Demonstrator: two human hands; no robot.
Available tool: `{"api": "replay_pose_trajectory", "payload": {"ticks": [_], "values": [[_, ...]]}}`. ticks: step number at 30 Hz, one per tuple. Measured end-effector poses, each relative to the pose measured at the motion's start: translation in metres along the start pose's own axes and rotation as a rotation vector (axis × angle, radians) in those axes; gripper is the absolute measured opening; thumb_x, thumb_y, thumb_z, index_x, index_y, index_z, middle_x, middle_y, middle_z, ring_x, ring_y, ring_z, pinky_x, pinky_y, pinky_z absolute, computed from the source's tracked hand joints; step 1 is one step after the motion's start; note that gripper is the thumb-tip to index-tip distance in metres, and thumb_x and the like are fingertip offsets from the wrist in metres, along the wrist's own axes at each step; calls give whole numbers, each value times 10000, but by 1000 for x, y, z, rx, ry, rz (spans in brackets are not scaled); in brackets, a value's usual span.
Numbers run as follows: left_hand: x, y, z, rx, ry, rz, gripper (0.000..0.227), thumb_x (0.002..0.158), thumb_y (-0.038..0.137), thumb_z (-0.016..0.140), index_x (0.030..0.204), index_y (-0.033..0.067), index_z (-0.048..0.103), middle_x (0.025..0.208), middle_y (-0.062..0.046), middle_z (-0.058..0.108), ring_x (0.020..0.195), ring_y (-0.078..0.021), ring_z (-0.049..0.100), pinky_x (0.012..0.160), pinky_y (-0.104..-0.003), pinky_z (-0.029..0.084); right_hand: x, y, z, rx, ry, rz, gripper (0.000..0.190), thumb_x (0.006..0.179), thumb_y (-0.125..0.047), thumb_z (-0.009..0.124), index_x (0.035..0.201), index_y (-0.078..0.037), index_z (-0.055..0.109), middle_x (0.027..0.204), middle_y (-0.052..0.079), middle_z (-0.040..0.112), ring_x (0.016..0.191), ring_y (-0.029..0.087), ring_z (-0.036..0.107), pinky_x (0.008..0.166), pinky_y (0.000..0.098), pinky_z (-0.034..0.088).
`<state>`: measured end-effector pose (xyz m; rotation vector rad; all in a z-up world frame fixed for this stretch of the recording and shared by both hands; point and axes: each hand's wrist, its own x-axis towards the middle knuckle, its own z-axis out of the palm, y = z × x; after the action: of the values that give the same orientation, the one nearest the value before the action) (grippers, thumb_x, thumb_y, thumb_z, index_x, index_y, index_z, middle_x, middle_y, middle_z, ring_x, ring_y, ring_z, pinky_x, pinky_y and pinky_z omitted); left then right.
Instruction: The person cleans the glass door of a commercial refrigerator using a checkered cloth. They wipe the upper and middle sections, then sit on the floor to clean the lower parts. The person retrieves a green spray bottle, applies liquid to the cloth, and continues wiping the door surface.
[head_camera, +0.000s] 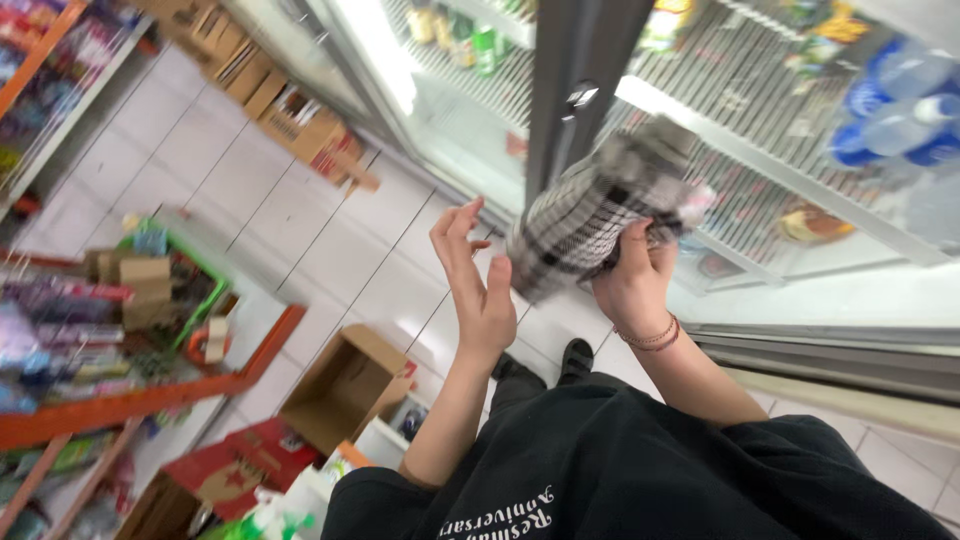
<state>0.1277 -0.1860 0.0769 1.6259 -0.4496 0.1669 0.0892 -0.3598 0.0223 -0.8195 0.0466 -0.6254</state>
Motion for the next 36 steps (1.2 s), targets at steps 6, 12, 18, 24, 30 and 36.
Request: {"api": "replay_pose_trajectory", "payload": {"ticks": [6,12,18,24,30,36], "values": [[11,22,79,-609,-308,-24,974,863,158,784,1605,89,157,1499,-135,404,1374,-252,474,1153,-409,457,2,-63,-35,149,76,-46,397,1062,0,491,1457,13,449,1418,190,574,1304,334,593,1121,522,514],[50,37,115,-788,-334,31,789,867,-91,795,1547,-27,399,1386,-145,622,1225,-208,657,1062,-348,570,12,-143,-49,-784,-15,-627,939,909,-153,741,1645,-182,157,1611,101,238,1502,258,232,1289,482,215],[111,83,134,-668,-410,342,733,888,-97,821,1510,-1,446,1379,-123,620,1276,-185,640,1126,-320,551,45,-225,-27,-1646,-185,-1421,904,842,-429,833,1604,-305,362,1645,89,236,1549,373,146,1296,636,129],[166,103,162,-125,-58,723,764,936,137,804,1555,79,359,1533,-175,372,1441,-255,374,1168,-418,399,107,-242,-2,-2378,-91,-1215,661,1067,-587,612,1647,-319,442,1714,183,264,1542,546,131,1184,802,73],[213,83,203,369,140,1498,653,1036,585,567,1607,483,268,1605,-28,364,1532,-334,200,1222,-619,229,131,-234,-4,-2437,40,-1230,624,1074,-528,587,1594,-219,430,1709,176,332,1541,556,150,1173,834,78],[264,112,183,518,50,1623,571,1132,668,499,1636,453,339,1644,-18,371,1556,-297,278,1273,-618,264,135,-258,20,-2503,-77,-1211,738,1010,-584,617,1560,-119,457,1606,245,336,1458,606,180,1096,850,115]]}}
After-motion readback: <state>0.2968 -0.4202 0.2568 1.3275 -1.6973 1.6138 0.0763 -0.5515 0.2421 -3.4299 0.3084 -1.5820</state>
